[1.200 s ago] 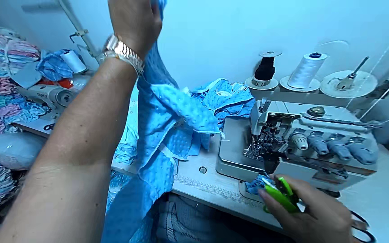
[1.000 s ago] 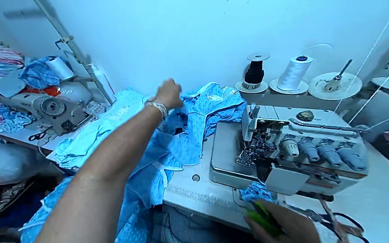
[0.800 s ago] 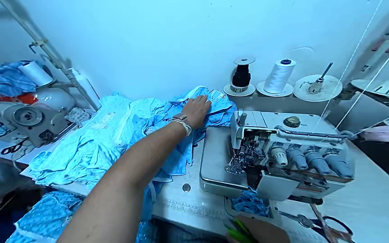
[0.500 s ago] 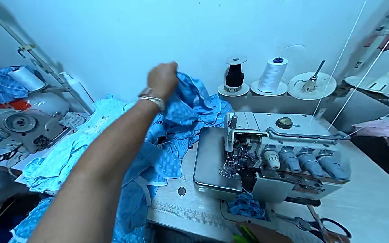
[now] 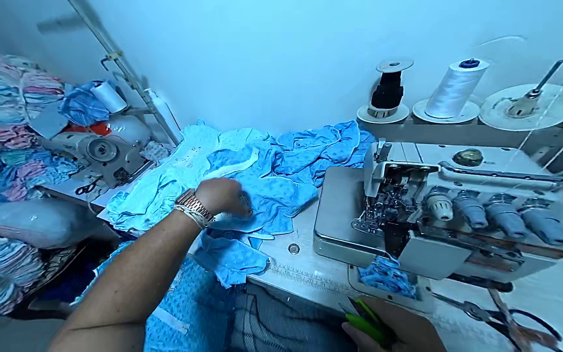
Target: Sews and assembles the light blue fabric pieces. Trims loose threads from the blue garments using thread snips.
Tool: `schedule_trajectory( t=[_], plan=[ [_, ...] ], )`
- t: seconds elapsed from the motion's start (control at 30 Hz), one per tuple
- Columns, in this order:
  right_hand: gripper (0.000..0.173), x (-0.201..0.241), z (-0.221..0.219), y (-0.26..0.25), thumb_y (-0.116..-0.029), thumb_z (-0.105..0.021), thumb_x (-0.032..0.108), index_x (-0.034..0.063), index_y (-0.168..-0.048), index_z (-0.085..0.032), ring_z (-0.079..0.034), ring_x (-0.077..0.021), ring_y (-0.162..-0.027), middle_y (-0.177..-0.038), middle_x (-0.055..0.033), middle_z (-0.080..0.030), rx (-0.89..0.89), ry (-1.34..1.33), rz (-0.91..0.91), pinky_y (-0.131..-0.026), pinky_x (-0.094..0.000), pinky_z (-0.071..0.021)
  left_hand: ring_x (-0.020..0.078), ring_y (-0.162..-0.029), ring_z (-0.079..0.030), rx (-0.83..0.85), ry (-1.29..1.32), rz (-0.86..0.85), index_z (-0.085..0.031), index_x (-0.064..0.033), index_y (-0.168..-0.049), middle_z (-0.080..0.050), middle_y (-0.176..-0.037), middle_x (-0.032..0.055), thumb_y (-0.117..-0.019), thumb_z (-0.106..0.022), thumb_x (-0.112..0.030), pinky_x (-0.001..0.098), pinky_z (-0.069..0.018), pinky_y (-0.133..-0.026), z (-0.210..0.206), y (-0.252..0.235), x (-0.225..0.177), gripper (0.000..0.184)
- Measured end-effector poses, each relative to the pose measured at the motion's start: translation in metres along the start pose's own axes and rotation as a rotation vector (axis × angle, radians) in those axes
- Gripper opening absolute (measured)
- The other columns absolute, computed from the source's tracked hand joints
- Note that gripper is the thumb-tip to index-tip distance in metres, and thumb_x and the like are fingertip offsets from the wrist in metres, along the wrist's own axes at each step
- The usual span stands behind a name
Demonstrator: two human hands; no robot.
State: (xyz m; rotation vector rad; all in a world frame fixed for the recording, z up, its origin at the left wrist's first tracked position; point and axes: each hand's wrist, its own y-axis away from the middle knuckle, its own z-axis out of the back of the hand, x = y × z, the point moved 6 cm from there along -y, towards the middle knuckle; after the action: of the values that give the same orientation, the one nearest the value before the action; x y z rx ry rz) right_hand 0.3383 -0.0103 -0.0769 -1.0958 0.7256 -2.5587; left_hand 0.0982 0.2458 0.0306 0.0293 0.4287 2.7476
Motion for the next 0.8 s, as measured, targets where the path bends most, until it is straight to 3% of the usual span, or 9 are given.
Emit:
schedule_trajectory(
  t=[0.1, 0.17, 0.23, 0.33, 0.4, 0.5, 0.6, 0.67, 0.8],
  plan=[
    [0.037, 0.005, -0.002, 0.003, -0.0936, -0.070, 0.039, 0.0024, -0.097, -0.071, -0.062, -0.0140, -0.058, -0.070, -0.0101, -0.068, -0.029, -0.027, -0.018, -0.052, -0.0286, -0.0517, 0.0428, -0.106, -0.067, -0.255, 0.187, -0.263, -0.070, 0.0042, -0.116, -0.071, -0.110, 0.0251, -0.0919, -0.077, -0.024, 0.0655, -0.0500, -0.094, 0.033, -0.013, -0.063, 0.038],
    [0.037, 0.011, -0.003, 0.007, -0.0931, -0.071, 0.039, 0.0024, -0.097, -0.072, -0.063, -0.0144, -0.058, -0.071, -0.0099, -0.068, -0.025, -0.024, -0.025, -0.052, -0.0297, -0.0527, 0.0436, -0.112, -0.064, -0.278, 0.229, -0.356, -0.068, 0.0067, -0.118, -0.067, -0.116, 0.0277, -0.0914, -0.075, -0.017, 0.0632, -0.0491, -0.098, 0.021, -0.050, -0.098, 0.036],
    [0.037, 0.016, 0.000, 0.011, -0.0937, -0.070, 0.039, 0.0026, -0.098, -0.072, -0.065, -0.0159, -0.060, -0.072, -0.0102, -0.069, -0.016, 0.006, -0.027, -0.053, -0.0315, -0.0540, 0.0471, -0.119, -0.061, -0.163, 0.217, -0.233, -0.064, 0.0099, -0.123, -0.062, -0.123, 0.0322, -0.0927, -0.076, -0.028, 0.0652, -0.0467, -0.101, -0.007, -0.092, -0.112, 0.050],
    [0.040, 0.012, 0.015, 0.019, -0.0949, -0.069, 0.039, 0.0000, -0.101, -0.072, -0.066, -0.0214, -0.062, -0.075, -0.0128, -0.070, 0.002, 0.084, -0.097, -0.055, -0.0377, -0.0552, 0.0455, -0.110, -0.064, -0.001, 0.238, -0.067, -0.069, 0.0096, -0.106, -0.068, -0.112, 0.0301, -0.0898, -0.078, -0.032, 0.0677, -0.0475, -0.095, -0.033, -0.116, -0.110, 0.046],
    [0.042, -0.002, 0.025, 0.024, -0.0959, -0.069, 0.037, -0.0031, -0.107, -0.071, -0.067, -0.0258, -0.064, -0.079, -0.0151, -0.071, 0.018, 0.099, -0.237, -0.057, -0.0445, -0.0563, 0.0397, -0.095, -0.065, 0.008, 0.318, -0.140, -0.069, 0.0075, -0.097, -0.068, -0.097, 0.0256, -0.0897, -0.078, -0.024, 0.0621, -0.0504, -0.085, -0.029, -0.102, -0.105, 0.033],
    [0.047, -0.020, 0.033, 0.018, -0.0968, -0.064, 0.045, -0.0002, -0.107, -0.071, -0.066, -0.0258, -0.061, -0.076, -0.0123, -0.069, -0.025, 0.168, -0.346, -0.054, -0.0481, -0.0541, 0.0112, -0.065, -0.053, 0.033, 0.696, -0.491, -0.059, -0.0018, -0.084, -0.054, -0.072, 0.0036, -0.0883, -0.078, -0.008, 0.0298, -0.0465, -0.063, -0.016, -0.039, -0.097, 0.020],
    [0.053, -0.004, 0.034, -0.017, -0.0980, -0.056, 0.053, 0.0024, -0.103, -0.072, -0.064, -0.0199, -0.059, -0.075, -0.0084, -0.068, -0.220, 0.294, -0.163, -0.049, -0.0409, -0.0522, 0.0024, -0.071, -0.062, 0.078, 0.996, -0.783, -0.062, -0.0046, -0.087, -0.068, -0.082, -0.0010, -0.0827, -0.071, 0.008, 0.0190, -0.0514, -0.065, -0.016, 0.017, -0.091, 0.016],
    [0.049, 0.016, 0.034, -0.047, -0.0992, -0.055, 0.048, 0.0016, -0.104, -0.072, -0.065, -0.0201, -0.064, -0.079, -0.0089, -0.069, -0.322, 0.357, 0.022, -0.054, -0.0371, -0.0527, 0.0002, -0.072, -0.066, 0.144, 1.119, -0.886, -0.059, -0.0087, -0.086, -0.072, -0.083, -0.0025, -0.0820, -0.064, 0.012, 0.0161, -0.0531, -0.064, -0.023, 0.041, -0.094, 0.022],
    [0.038, 0.041, 0.027, -0.086, -0.1013, -0.056, 0.036, 0.0032, -0.114, -0.072, -0.067, -0.0275, -0.077, -0.086, -0.0107, -0.068, -0.283, 0.381, 0.237, -0.064, -0.0415, -0.0536, 0.0005, -0.074, -0.069, 0.224, 1.271, -0.957, -0.057, -0.0119, -0.086, -0.073, -0.081, -0.0022, -0.0822, -0.058, 0.015, 0.0154, -0.0540, -0.066, -0.031, 0.060, -0.097, 0.027]
  ],
)
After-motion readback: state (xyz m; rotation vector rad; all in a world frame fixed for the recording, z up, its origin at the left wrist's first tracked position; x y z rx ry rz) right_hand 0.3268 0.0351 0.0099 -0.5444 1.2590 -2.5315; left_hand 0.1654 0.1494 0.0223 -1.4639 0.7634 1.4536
